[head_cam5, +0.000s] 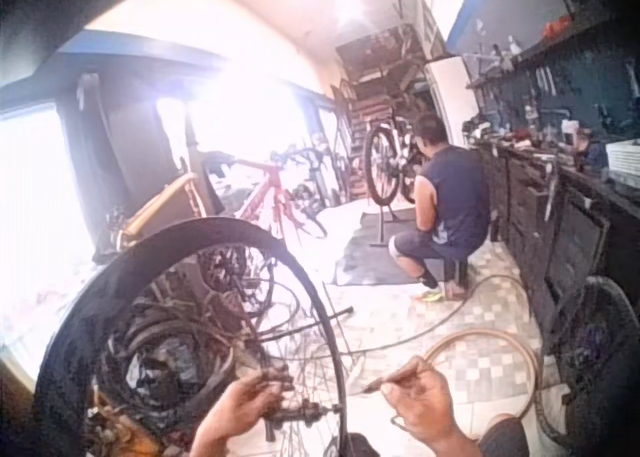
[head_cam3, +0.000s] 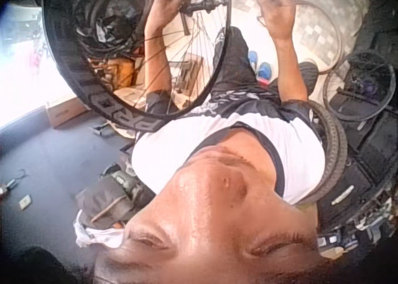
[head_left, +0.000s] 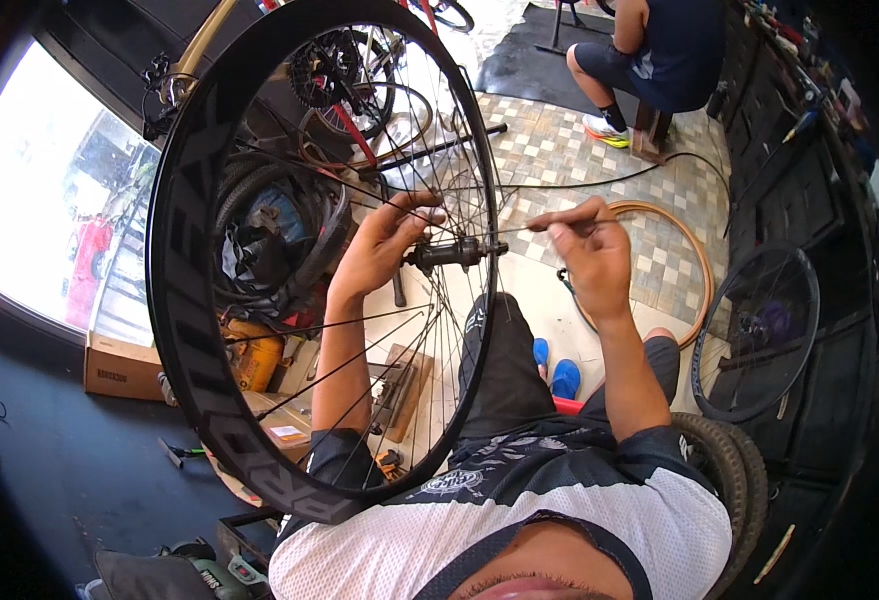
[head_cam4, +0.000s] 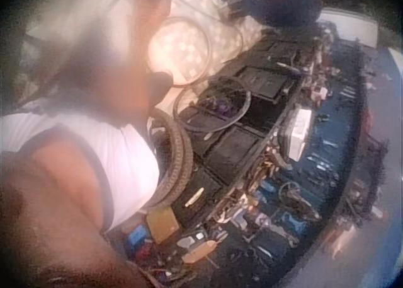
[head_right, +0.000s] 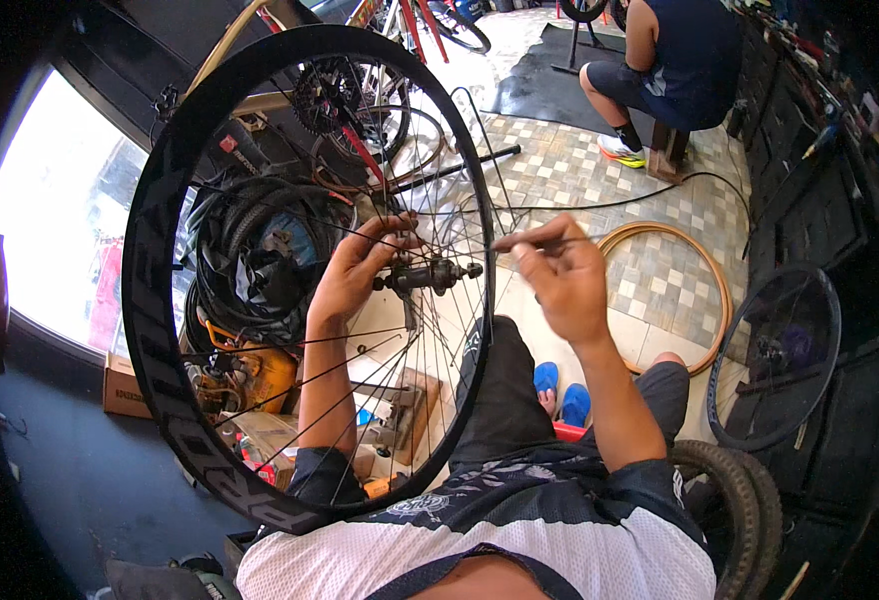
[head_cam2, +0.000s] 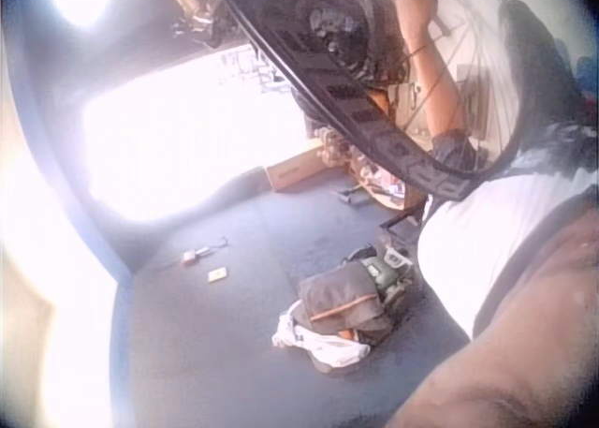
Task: The person threads and secures spokes into a bicycle wheel rim, working one spoke at a time. The person rotates the wheel to access different spoke holes and continues lacing the spokes around the hub.
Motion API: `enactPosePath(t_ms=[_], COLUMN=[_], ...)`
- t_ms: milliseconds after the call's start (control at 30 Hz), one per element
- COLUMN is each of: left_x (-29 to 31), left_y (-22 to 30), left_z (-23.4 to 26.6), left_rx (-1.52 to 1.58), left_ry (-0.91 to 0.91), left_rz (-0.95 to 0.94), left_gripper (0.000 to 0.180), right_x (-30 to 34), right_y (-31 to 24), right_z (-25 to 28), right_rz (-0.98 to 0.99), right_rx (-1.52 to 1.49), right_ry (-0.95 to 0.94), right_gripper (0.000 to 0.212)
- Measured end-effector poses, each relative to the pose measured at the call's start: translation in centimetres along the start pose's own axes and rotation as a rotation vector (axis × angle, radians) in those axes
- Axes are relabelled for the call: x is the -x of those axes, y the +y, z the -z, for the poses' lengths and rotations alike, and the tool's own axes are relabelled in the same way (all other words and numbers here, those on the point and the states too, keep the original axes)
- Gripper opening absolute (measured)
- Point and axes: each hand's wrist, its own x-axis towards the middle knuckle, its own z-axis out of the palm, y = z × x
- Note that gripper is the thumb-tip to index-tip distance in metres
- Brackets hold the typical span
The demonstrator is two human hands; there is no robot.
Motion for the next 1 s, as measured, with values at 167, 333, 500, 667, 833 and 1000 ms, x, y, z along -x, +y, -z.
enactPosePath(t_ms=[167, 333, 500, 667, 833, 1000], left_x=[-0.1, -0.8, -1.0, -1.2, -1.3, -0.2], left_y=[-1.2, 0.1, -0.1, -0.8, 1.5, -0.2], left_z=[2.4, 3.4, 3.3, 3.4, 5.0, 10.6], left_rx=[0.223, -0.025, -0.015, -0.11, -0.587, -0.731], left_ry=[-0.131, -0.249, -0.292, -0.229, -0.143, -0.035], left_rz=[0.064, 0.079, 0.054, 0.031, -0.002, -0.018], left_gripper=[0.046, 0.037, 0.03, 0.019, 0.018, 0.017], right_x=[0.3, -2.4, -5.0, -5.7, -5.0, -5.6], right_y=[0.2, -0.2, 0.6, 0.4, -1.4, -1.9], right_z=[-1.9, -1.5, -2.3, -2.6, -2.6, -1.9], right_rz=[0.188, 0.214, 0.159, 0.059, -0.097, -0.069], right_rx=[0.263, 0.314, 0.412, 0.447, 0.479, 0.31], right_ry=[-0.189, -0.236, -0.443, -0.544, -0.583, -0.68], right_gripper=[0.012, 0.014, 0.013, 0.026, 0.056, 0.069])
